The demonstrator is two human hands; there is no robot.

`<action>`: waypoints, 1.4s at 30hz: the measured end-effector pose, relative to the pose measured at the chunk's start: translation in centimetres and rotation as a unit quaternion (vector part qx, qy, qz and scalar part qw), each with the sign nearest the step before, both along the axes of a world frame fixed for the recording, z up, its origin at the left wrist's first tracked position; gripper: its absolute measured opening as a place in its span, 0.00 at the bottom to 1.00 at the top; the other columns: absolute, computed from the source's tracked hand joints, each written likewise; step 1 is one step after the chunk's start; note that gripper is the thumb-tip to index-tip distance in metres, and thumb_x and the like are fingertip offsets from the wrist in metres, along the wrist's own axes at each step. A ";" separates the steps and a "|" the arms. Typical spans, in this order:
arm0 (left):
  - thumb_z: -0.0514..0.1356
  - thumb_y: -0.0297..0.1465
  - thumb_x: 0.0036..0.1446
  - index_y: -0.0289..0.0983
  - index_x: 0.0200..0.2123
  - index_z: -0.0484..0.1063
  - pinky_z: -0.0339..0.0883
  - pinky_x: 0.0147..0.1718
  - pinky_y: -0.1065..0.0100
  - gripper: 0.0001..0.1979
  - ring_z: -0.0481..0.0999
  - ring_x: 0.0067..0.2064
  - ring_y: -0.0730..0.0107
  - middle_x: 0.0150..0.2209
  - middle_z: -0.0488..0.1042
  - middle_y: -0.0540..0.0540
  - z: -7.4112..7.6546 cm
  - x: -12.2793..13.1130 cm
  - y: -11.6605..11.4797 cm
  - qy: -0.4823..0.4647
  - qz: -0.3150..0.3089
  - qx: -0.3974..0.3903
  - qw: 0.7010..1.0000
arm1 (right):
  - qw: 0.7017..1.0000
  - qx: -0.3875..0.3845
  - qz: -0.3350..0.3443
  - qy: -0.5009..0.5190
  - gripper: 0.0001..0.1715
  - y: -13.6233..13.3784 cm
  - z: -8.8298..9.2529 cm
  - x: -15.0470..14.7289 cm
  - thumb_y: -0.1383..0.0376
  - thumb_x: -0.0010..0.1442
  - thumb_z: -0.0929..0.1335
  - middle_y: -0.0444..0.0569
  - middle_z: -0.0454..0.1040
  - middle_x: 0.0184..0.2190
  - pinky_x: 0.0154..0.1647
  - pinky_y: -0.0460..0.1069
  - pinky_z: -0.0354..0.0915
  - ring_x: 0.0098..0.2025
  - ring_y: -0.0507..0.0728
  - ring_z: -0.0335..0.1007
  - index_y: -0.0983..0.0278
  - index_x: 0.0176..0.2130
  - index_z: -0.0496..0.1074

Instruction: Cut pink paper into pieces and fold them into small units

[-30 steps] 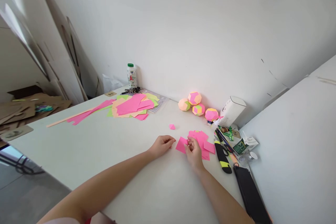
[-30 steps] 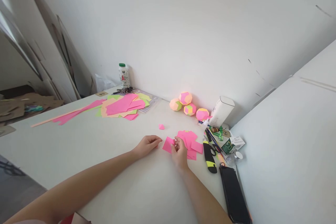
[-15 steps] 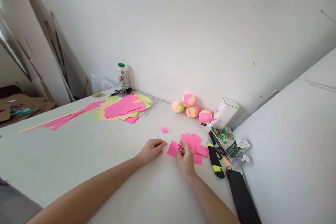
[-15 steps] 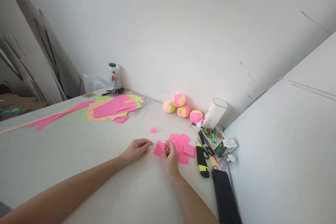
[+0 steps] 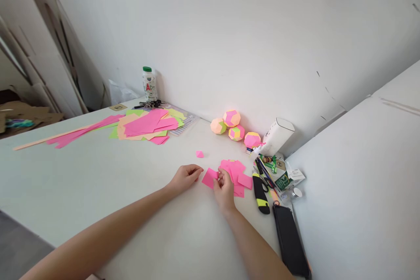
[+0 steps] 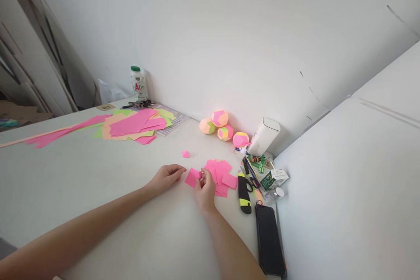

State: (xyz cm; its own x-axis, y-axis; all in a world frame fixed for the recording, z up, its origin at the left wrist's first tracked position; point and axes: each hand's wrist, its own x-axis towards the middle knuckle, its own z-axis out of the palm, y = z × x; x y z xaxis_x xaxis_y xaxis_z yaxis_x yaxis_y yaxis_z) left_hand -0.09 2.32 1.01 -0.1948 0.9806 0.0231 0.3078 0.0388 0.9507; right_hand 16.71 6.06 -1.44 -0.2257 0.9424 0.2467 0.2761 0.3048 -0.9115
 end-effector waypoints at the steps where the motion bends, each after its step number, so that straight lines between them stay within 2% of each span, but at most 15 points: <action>1: 0.54 0.44 0.53 0.36 0.29 0.75 0.59 0.27 0.70 0.18 0.65 0.26 0.70 0.21 0.67 0.51 0.0 0.1 -0.1 -0.001 0.002 0.000 1.000 | 1.000 0.003 0.001 0.005 0.22 0.0 -0.1 0.0 0.65 0.55 0.63 0.49 0.69 0.32 0.30 0.48 0.68 0.25 0.52 0.64 0.67 0.50 0.67; 7: 0.52 0.44 0.56 0.35 0.32 0.73 0.59 0.27 0.69 0.19 0.63 0.23 0.71 0.18 0.65 0.53 0.2 0.8 -0.2 -0.009 0.021 -0.032 0.999 | 0.998 0.049 0.002 0.050 0.18 -0.1 -0.2 -0.1 0.67 0.56 0.63 0.49 0.70 0.31 0.28 0.47 0.69 0.27 0.52 0.68 0.66 0.48 0.67; 10: 0.50 0.46 0.57 0.35 0.36 0.71 0.62 0.31 0.68 0.21 0.66 0.24 0.70 0.19 0.67 0.53 0.2 1.1 -0.3 -0.048 0.026 -0.023 0.998 | 0.993 0.098 0.009 0.064 0.10 -0.1 0.1 0.1 0.70 0.55 0.63 0.50 0.72 0.32 0.31 0.47 0.70 0.33 0.55 0.71 0.64 0.38 0.70; 13: 0.50 0.48 0.58 0.33 0.45 0.67 0.65 0.31 0.66 0.25 0.71 0.28 0.68 0.25 0.72 0.49 0.2 1.5 -0.7 -0.139 0.013 -0.003 0.990 | 0.986 0.151 0.031 0.064 0.11 -0.1 0.5 0.5 0.73 0.51 0.62 0.51 0.74 0.34 0.37 0.50 0.70 0.40 0.58 0.72 0.62 0.30 0.71; 16: 0.54 0.50 0.55 0.32 0.53 0.62 0.67 0.29 0.65 0.31 0.73 0.30 0.64 0.28 0.73 0.47 0.3 2.0 -1.0 -0.230 -0.019 -0.034 0.972 | 0.978 0.190 0.057 0.058 0.13 -0.2 0.9 0.9 0.75 0.49 0.62 0.52 0.74 0.37 0.46 0.54 0.69 0.43 0.59 0.72 0.61 0.29 0.73; 20: 0.62 0.46 0.51 0.32 0.52 0.61 0.67 0.28 0.65 0.32 0.74 0.27 0.65 0.24 0.72 0.49 0.2 2.2 -0.9 -0.314 -0.115 -0.046 0.941 | 0.972 0.214 0.079 0.052 0.15 -0.4 1.4 1.0 0.76 0.50 0.63 0.53 0.74 0.40 0.47 0.55 0.68 0.44 0.59 0.72 0.61 0.32 0.76; 25: 0.67 0.41 0.48 0.33 0.53 0.58 0.67 0.28 0.67 0.34 0.72 0.24 0.72 0.24 0.70 0.54 -0.4 1.3 -0.4 -0.390 -0.099 -0.048 0.914 | 0.970 0.211 0.113 0.043 0.15 -0.9 1.7 1.3 0.75 0.53 0.65 0.52 0.74 0.40 0.42 0.51 0.70 0.42 0.58 0.73 0.59 0.34 0.77; 28: 0.68 0.41 0.46 0.33 0.51 0.61 0.64 0.26 0.70 0.33 0.71 0.23 0.74 0.21 0.67 0.57 -0.7 0.9 -0.4 -0.388 -0.110 -0.062 0.913 | 0.971 0.188 0.148 0.026 0.13 -1.7 1.8 1.7 0.74 0.55 0.67 0.51 0.75 0.39 0.42 0.51 0.70 0.42 0.58 0.73 0.58 0.34 0.78; 32: 0.65 0.48 0.46 0.34 0.41 0.64 0.66 0.23 0.68 0.28 0.71 0.21 0.72 0.23 0.72 0.51 -0.9 1.2 -0.8 -0.344 -0.174 -0.076 0.919 | 0.987 0.094 0.130 0.025 0.05 -2.8 1.8 1.6 0.67 0.57 0.69 0.53 0.70 0.48 0.45 0.53 0.68 0.47 0.59 0.70 0.58 0.33 0.78; 35: 0.62 0.50 0.49 0.35 0.40 0.63 0.66 0.23 0.68 0.26 0.71 0.20 0.72 0.21 0.72 0.52 -0.9 1.4 -1.2 -0.318 -0.188 -0.071 0.927 | 0.993 0.022 0.112 0.035 0.07 -3.2 2.0 0.9 0.62 0.58 0.69 0.54 0.68 0.51 0.48 0.54 0.67 0.51 0.61 0.67 0.59 0.29 0.76; 38: 0.58 0.52 0.53 0.35 0.42 0.64 0.67 0.23 0.68 0.26 0.72 0.22 0.70 0.20 0.71 0.52 -0.6 1.2 -1.6 -0.315 -0.186 -0.068 0.928 | 0.993 -0.041 0.093 0.055 0.09 -3.0 2.1 0.4 0.59 0.57 0.70 0.54 0.71 0.46 0.48 0.55 0.66 0.51 0.62 0.67 0.61 0.28 0.75; 42: 0.49 0.51 0.60 0.35 0.49 0.61 0.67 0.24 0.67 0.26 0.73 0.22 0.68 0.19 0.71 0.52 0.0 0.7 -1.9 -0.303 -0.208 -0.098 0.925 | 0.990 -0.088 0.078 0.081 0.09 -2.6 2.2 0.4 0.60 0.55 0.71 0.49 0.72 0.34 0.37 0.51 0.68 0.36 0.57 0.71 0.62 0.27 0.75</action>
